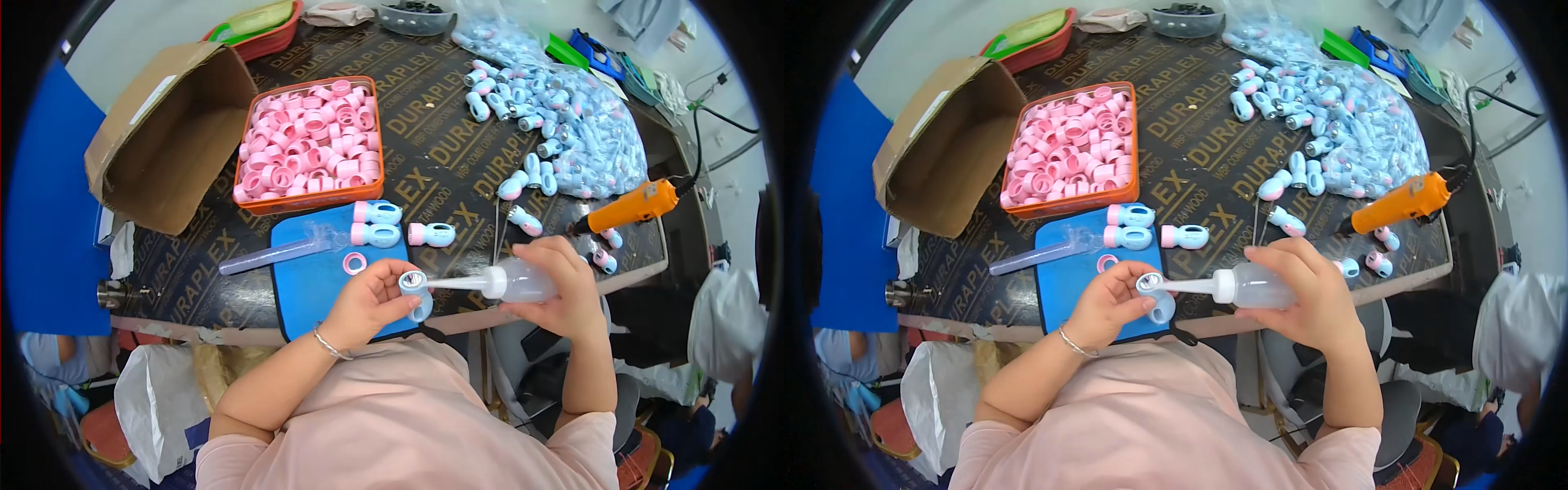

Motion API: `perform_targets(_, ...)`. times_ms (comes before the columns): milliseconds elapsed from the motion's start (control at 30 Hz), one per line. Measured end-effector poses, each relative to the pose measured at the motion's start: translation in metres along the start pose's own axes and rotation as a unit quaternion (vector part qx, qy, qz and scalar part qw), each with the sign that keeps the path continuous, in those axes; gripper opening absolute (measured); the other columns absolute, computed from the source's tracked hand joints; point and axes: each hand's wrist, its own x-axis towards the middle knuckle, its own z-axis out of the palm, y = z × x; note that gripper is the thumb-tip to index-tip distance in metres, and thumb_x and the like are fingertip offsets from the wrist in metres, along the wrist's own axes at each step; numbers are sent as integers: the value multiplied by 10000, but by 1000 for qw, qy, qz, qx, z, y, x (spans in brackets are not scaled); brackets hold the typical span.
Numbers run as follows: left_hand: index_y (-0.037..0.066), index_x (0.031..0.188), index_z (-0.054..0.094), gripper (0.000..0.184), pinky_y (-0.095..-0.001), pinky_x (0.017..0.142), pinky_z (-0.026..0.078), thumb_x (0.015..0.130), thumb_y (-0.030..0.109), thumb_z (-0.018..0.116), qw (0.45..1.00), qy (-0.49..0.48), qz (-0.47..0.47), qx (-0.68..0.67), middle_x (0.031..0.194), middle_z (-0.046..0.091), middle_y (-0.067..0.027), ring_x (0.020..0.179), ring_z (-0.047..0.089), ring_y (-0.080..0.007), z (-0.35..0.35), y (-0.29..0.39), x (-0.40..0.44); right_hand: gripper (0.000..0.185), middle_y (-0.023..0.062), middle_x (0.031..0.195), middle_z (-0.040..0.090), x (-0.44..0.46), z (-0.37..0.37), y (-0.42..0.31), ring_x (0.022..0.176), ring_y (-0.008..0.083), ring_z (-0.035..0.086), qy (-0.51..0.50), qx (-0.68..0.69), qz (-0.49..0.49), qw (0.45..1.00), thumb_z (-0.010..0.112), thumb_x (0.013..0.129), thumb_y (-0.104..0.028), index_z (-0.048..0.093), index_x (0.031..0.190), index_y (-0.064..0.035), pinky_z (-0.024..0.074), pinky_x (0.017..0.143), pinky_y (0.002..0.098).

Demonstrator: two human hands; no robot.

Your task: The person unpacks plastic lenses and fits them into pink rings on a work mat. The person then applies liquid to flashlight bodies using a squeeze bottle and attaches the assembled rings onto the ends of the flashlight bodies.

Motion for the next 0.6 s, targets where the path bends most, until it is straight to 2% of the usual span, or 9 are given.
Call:
perform_targets(33,27,1208,502,332,-356,945,513,892,10,601,997,20,-54,-53,1202,601,-158,1104,606,-205,0,7,-6,579,101,963,600,2,2,-1,827,267,604,14,-32,-44,998,880,514,-98,655,1046,-63,508,681,337)
perform_targets(67,21,1209,502,318,-371,932,523,902,11,586,988,39,-108,-107,1209,600,-162,1103,613,-224,-1,11,-11,579,101,963,600,6,2,-5,827,267,604,13,-27,-48,998,880,514,-98,655,1046,-63,508,681,337)
perform_targets(100,26,1233,498,320,-406,924,530,921,31,569,984,51,-100,-138,1225,590,-177,1133,603,-280,-2,10,-16,584,85,963,606,12,0,-10,820,269,611,22,-71,-95,993,856,485,-77,665,1037,-85,521,685,347)
perform_targets(167,32,1253,493,342,-420,930,526,920,25,568,982,49,-81,-164,1233,584,-185,1144,594,-309,-3,13,-26,613,67,940,606,20,-1,-19,802,261,621,42,-131,-155,978,798,406,-55,683,1006,-107,526,668,361)
perform_targets(300,49,1303,476,393,-451,946,515,921,16,565,978,34,-71,-195,1255,567,-204,1168,573,-364,-9,15,-38,559,77,919,596,33,1,-33,777,267,617,46,-148,-194,969,767,432,-73,687,985,-87,513,636,356)
perform_targets(600,49,1305,476,393,-469,949,510,925,36,576,972,25,-64,-226,1261,566,-200,1171,571,-363,-14,17,-51,504,80,897,592,43,10,-48,762,263,614,48,-167,-241,955,718,469,-105,701,972,-74,511,617,352)
